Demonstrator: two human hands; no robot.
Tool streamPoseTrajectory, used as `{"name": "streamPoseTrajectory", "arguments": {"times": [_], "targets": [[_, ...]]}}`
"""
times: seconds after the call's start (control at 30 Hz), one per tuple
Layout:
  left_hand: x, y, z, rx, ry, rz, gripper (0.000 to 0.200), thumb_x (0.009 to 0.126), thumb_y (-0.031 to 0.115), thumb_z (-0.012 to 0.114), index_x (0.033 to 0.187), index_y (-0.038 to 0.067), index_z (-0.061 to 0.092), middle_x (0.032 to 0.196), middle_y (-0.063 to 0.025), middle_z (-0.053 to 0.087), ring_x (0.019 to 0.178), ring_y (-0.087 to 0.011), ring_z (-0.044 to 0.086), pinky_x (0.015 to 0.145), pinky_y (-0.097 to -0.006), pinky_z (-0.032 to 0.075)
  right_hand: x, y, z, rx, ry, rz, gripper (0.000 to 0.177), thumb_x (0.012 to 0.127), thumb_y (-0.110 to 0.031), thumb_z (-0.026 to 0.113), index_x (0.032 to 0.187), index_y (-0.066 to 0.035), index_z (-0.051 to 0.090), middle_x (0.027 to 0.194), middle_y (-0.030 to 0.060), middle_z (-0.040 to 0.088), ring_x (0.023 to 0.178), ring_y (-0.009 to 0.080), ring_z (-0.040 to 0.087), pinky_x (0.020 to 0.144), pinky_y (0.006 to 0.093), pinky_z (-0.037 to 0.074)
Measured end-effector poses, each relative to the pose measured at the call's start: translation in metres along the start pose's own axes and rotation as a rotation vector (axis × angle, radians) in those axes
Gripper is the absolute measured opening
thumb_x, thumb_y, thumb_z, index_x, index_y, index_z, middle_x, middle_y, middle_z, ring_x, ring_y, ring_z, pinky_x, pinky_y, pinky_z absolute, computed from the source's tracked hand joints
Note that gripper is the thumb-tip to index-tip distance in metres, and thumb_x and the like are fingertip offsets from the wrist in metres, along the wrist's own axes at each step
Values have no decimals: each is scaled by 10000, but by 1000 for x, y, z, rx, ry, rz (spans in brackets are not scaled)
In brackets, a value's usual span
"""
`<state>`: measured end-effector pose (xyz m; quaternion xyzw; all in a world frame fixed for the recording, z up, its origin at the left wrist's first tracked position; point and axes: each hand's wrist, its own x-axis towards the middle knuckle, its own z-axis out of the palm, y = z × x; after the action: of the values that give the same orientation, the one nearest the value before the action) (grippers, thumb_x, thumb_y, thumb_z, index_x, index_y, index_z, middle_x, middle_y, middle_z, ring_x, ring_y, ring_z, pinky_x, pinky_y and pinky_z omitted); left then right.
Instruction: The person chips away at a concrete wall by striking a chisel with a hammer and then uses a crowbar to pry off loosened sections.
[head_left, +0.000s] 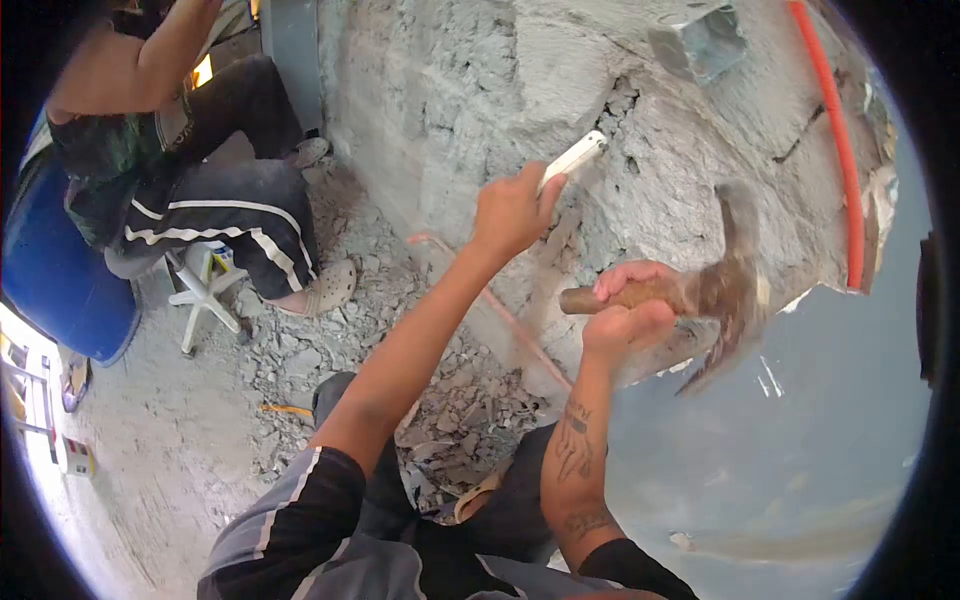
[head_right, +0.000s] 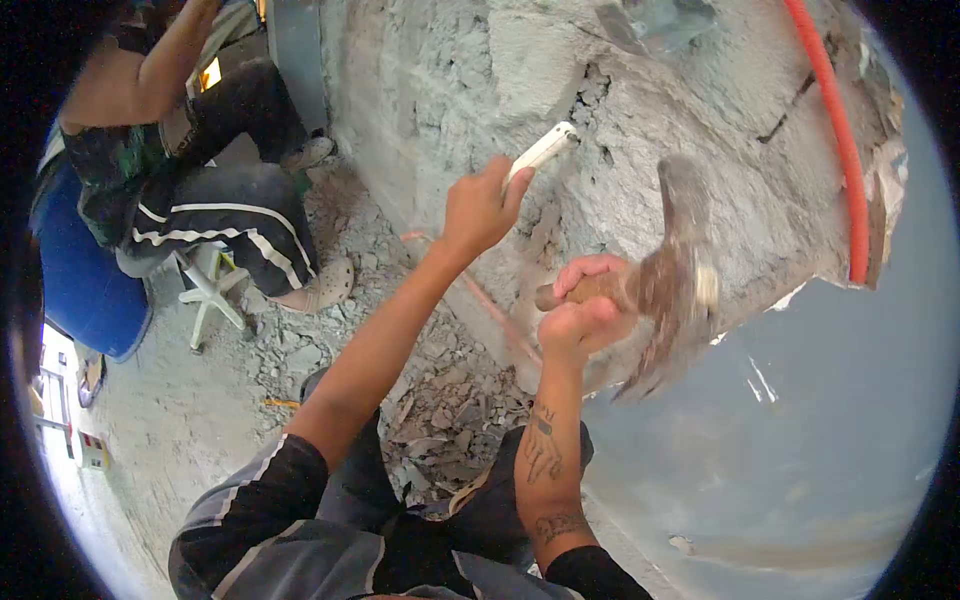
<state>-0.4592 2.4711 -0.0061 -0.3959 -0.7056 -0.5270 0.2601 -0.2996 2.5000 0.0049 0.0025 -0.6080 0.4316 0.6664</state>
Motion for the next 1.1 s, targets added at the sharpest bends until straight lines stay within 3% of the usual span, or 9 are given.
{"name": "streamPoseTrajectory", "arguments": {"times": [0.23, 0.33, 0.4, 0.57, 0.63, 0.77, 0.9, 1.03, 1.1], "targets": [[1, -3, 1, -56, 9, -24, 324, 929, 360, 552, 818, 56, 533, 571, -171, 588, 495, -371, 591, 449, -461, 446, -9, 36, 16, -16, -51, 9, 672, 887, -693, 417, 864, -24, 483, 629, 66, 471, 502, 152, 463, 465, 266, 400], [0, -7, 5, -96, 34, 10, 334, 932, 370, 544, 822, 55, 531, 575, -170, 593, 500, -370, 596, 446, -457, 450, -7, 53, 18, -495, -127, 120, 546, 941, -580, 421, 872, -44, 497, 631, 55, 480, 493, 150, 460, 453, 272, 400], [1, -11, 6, -103, 5, -24, 328, 935, 361, 549, 842, 47, 540, 562, -186, 572, 512, -399, 583, 474, -477, 448, 0, 36, 11, -296, -140, 508, 448, 962, -491, 406, 876, -64, 511, 644, 57, 499, 496, 148, 462, 436, 298, 405], [4, -16, 7, -86, -11, -58, 335, 928, 366, 549, 821, 49, 534, 578, -170, 602, 513, -369, 610, 456, -466, 463, 7, -13, 10, -30, 73, 106, 603, 953, -612, 284, 847, -71, 528, 614, 75, 510, 483, 199, 486, 423, 294, 410], [1, -14, 9, -116, -34, -79, 336, 926, 363, 553, 816, 45, 535, 576, -172, 600, 514, -370, 611, 460, -467, 467, 3, -9, 27, 478, 2, -208, 602, 943, -623, 297, 809, -81, 522, 639, 101, 533, 503, 223, 497, 440, 338, 437], [1, -8, 11, -138, 1, -117, 336, 920, 353, 561, 811, 36, 534, 572, -175, 600, 514, -375, 614, 468, -476, 473, 5, 68, 11, -877, -199, 54, 543, 971, -564, 360, 813, -62, 492, 620, 84, 515, 494, 199, 492, 451, 350, 417], [4, 4, 5, -83, -43, -171, 328, 918, 350, 566, 822, 38, 537, 585, -171, 610, 512, -363, 618, 457, -469, 471, 0, 37, 18, -302, -77, 605, 563, 979, -567, 331, 817, -48, 475, 574, 50, 460, 447, 145, 459, 406, 275, 363], [-5, 32, 10, -137, -35, -256, 338, 918, 367, 563, 836, 40, 538, 597, -171, 616, 512, -352, 623, 446, -463, 467, 4, 25, 19, -174, 61, 500, 619, 950, -633, 326, 814, -46, 463, 552, 37, 432, 430, 121, 439, 409, 244, 353], [-14, 43, 8, -89, -20, 84, 355, 923, 387, 551, 839, 43, 531, 606, -172, 618, 505, -350, 621, 442, -465, 464, 6, 21, 18, -77, 145, 389, 664, 918, -691, 314, 859, -45, 455, 578, 51, 438, 430, 135, 416, 398, 267, 370]]}}
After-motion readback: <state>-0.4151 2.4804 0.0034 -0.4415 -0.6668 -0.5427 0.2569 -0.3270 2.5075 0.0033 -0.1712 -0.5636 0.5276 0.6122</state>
